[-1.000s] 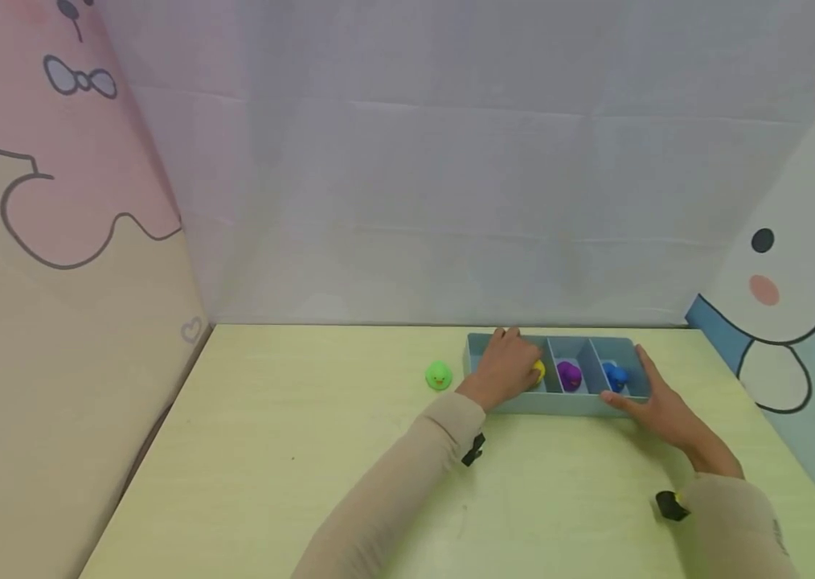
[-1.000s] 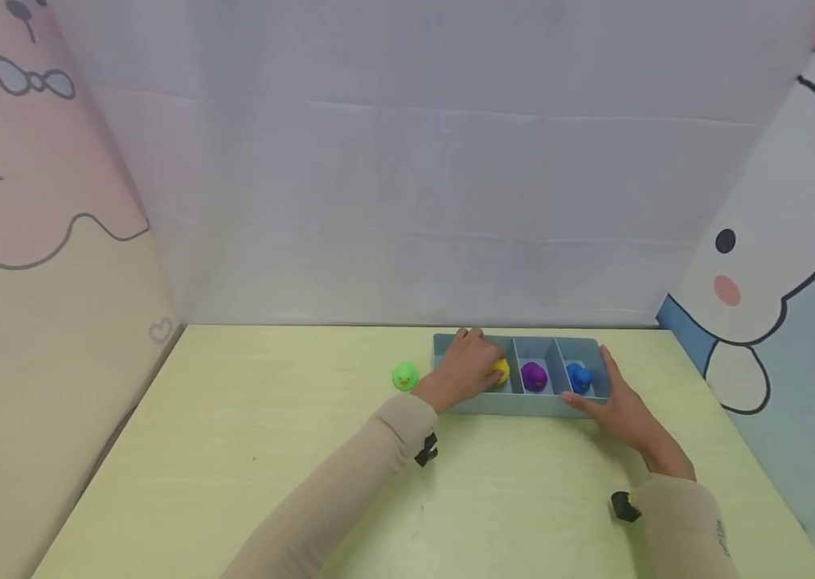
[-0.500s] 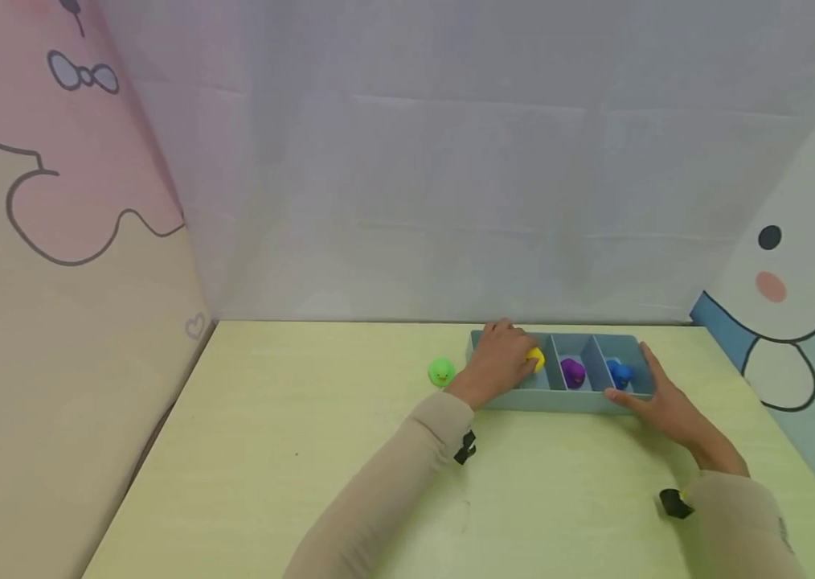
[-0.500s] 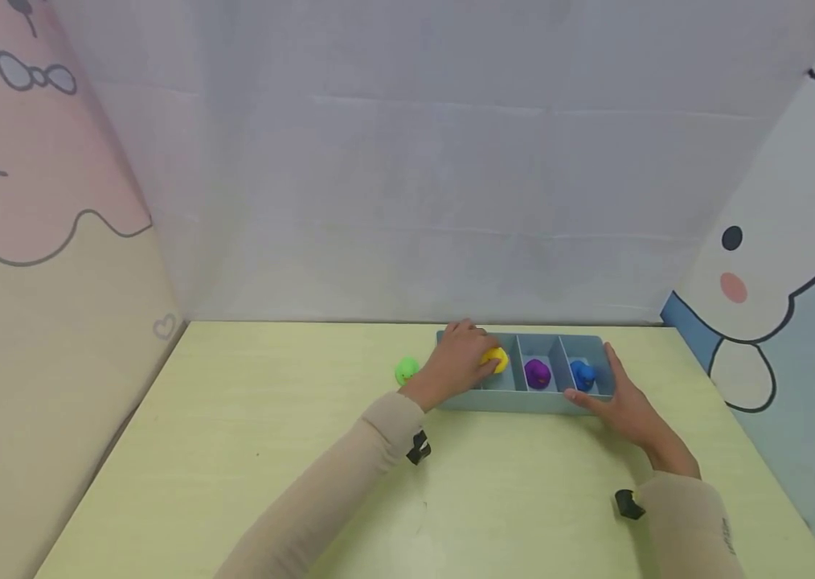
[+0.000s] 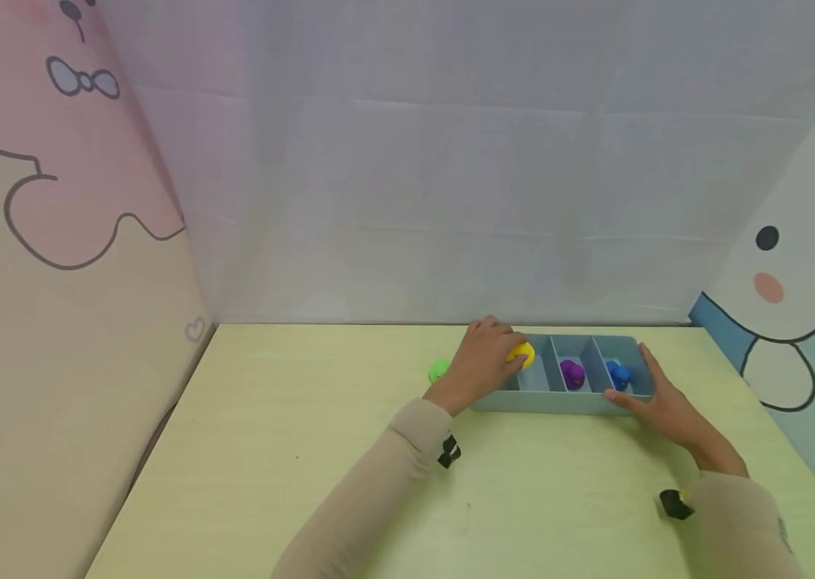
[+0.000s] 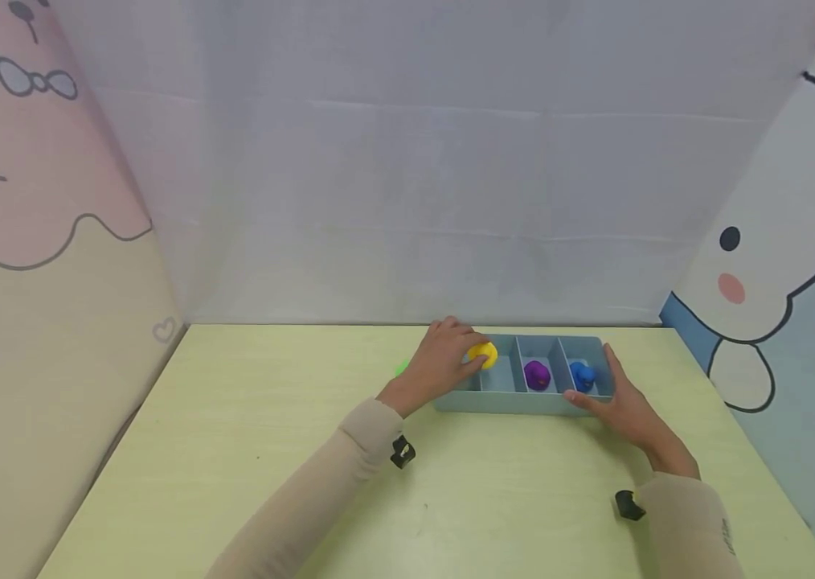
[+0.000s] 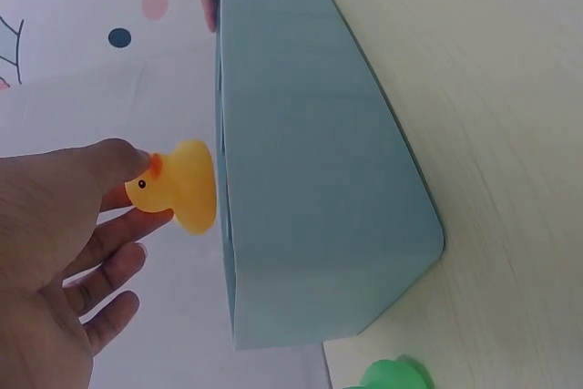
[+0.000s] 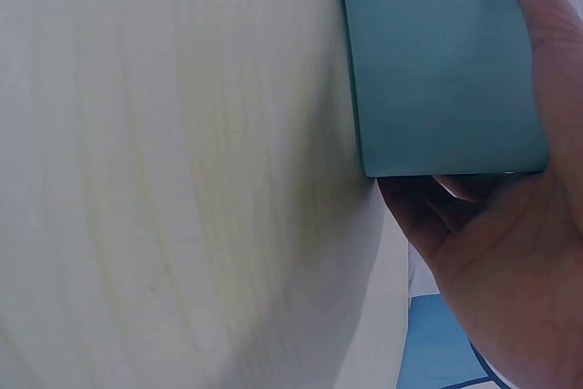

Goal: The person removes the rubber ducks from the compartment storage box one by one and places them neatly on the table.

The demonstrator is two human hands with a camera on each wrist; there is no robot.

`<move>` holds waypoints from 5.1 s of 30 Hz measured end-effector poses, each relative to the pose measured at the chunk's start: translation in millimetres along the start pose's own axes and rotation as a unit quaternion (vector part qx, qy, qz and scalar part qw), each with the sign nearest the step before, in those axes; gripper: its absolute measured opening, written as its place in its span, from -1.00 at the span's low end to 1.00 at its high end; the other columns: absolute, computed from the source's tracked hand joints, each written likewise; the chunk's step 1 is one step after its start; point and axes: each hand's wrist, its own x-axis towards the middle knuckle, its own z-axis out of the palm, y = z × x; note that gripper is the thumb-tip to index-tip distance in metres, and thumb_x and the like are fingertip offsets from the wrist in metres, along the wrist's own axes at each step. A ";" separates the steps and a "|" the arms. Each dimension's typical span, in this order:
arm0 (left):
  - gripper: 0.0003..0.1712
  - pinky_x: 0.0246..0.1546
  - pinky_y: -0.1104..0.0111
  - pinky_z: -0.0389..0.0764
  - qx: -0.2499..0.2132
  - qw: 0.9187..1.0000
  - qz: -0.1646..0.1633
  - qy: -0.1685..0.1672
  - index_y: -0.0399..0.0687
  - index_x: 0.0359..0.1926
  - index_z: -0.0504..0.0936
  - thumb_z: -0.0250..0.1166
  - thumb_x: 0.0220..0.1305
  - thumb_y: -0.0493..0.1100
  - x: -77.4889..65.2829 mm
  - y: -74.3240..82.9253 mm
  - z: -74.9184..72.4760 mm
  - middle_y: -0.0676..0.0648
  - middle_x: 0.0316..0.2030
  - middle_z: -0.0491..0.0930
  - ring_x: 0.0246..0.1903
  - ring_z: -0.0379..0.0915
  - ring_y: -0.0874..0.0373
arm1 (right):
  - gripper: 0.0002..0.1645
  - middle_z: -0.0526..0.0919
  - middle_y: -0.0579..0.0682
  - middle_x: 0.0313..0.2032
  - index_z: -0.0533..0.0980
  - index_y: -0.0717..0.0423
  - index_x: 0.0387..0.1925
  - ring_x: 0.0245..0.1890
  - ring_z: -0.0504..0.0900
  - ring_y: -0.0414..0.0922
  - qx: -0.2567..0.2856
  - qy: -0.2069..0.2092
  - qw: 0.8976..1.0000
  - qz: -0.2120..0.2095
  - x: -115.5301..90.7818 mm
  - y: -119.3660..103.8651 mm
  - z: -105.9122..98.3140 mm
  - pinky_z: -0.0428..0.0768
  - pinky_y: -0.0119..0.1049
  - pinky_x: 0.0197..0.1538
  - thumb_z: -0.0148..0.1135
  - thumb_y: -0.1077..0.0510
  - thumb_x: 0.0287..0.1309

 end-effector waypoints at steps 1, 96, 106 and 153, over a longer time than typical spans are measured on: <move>-0.67 0.02 0.32 0.41 0.000 1.000 -0.002 0.000 0.22 0.15 0.68 0.21 0.48 0.11 -1.7 -0.9 -1.2 0.17 -0.02 0.73 -0.04 0.46 0.18 | 0.42 -0.36 0.57 0.53 -0.67 -0.08 0.56 0.42 -0.05 0.69 -0.001 0.001 1.000 0.001 -0.1 0.2 -0.1 0.10 0.61 0.29 0.21 -0.35 0.32; -0.67 -0.02 0.13 0.40 -0.072 0.978 -0.196 -0.029 -0.06 0.08 0.74 0.39 0.32 -0.12 -106.4 -103.3 0.8 -0.10 -0.01 0.77 0.01 0.53 -0.06 | 0.43 -0.40 0.53 0.54 -0.71 -0.13 0.54 0.42 -0.07 0.69 -0.006 -0.007 1.000 0.019 -3.8 -2.3 0.4 0.10 0.63 0.27 0.17 -0.42 0.30; -0.67 0.05 0.04 0.45 -0.096 0.982 -0.165 0.020 -0.10 0.11 0.72 0.33 0.38 -0.12 -94.0 -94.5 -14.1 -0.13 0.05 0.75 0.08 0.55 -0.10 | 0.42 -0.29 0.59 0.52 -0.69 -0.08 0.55 0.39 0.04 0.69 -0.027 0.008 1.000 0.005 -5.9 -7.1 5.3 0.19 0.59 0.26 0.16 -0.43 0.30; -0.58 0.25 0.15 0.47 -0.055 0.997 -0.015 -0.044 0.14 0.28 0.61 0.18 0.51 0.08 -10.3 -11.2 0.3 0.10 0.25 0.65 0.26 0.48 0.07 | 0.43 -0.34 0.53 0.55 -0.72 -0.14 0.54 0.43 -0.02 0.68 -0.012 -0.001 1.000 0.007 2.9 -14.7 14.6 0.14 0.61 0.28 0.16 -0.44 0.29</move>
